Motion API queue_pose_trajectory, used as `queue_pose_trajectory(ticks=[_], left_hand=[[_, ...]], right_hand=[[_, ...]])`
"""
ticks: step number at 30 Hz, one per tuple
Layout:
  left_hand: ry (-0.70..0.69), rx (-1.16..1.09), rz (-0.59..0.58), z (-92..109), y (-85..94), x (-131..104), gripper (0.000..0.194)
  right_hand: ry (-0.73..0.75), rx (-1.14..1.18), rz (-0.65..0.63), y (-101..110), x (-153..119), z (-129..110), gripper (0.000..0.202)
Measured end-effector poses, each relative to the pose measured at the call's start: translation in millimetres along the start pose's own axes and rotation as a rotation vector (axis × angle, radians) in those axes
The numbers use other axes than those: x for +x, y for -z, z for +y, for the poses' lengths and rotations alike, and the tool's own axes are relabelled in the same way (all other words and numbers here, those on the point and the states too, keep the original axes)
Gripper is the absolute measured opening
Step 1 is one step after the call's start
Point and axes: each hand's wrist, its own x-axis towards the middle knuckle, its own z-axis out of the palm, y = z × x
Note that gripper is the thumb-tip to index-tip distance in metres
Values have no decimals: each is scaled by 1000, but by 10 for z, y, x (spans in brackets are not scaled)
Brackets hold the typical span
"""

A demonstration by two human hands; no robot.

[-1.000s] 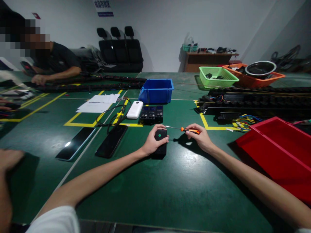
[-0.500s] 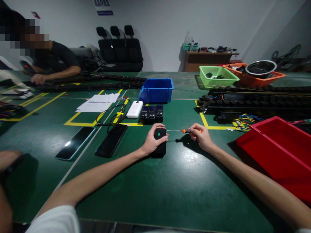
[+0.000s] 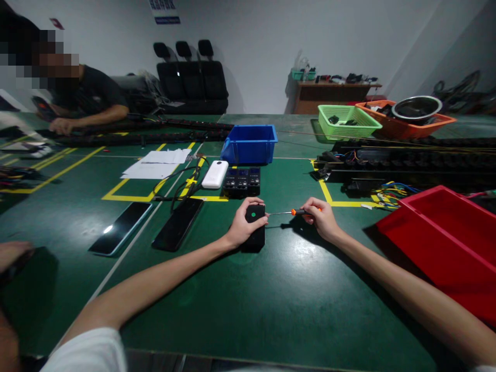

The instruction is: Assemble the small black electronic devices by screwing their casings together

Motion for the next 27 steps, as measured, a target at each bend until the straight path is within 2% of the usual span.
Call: queue_pose_trajectory(ticks=[16,27], left_hand=[[-15,43,-27,-19,14,3,43],[-14,39,-18,-11,17,7,43]], right_hand=[[36,-59,-50,-14,-39,-33,14],[48,-89,28,20,-16,18,13]])
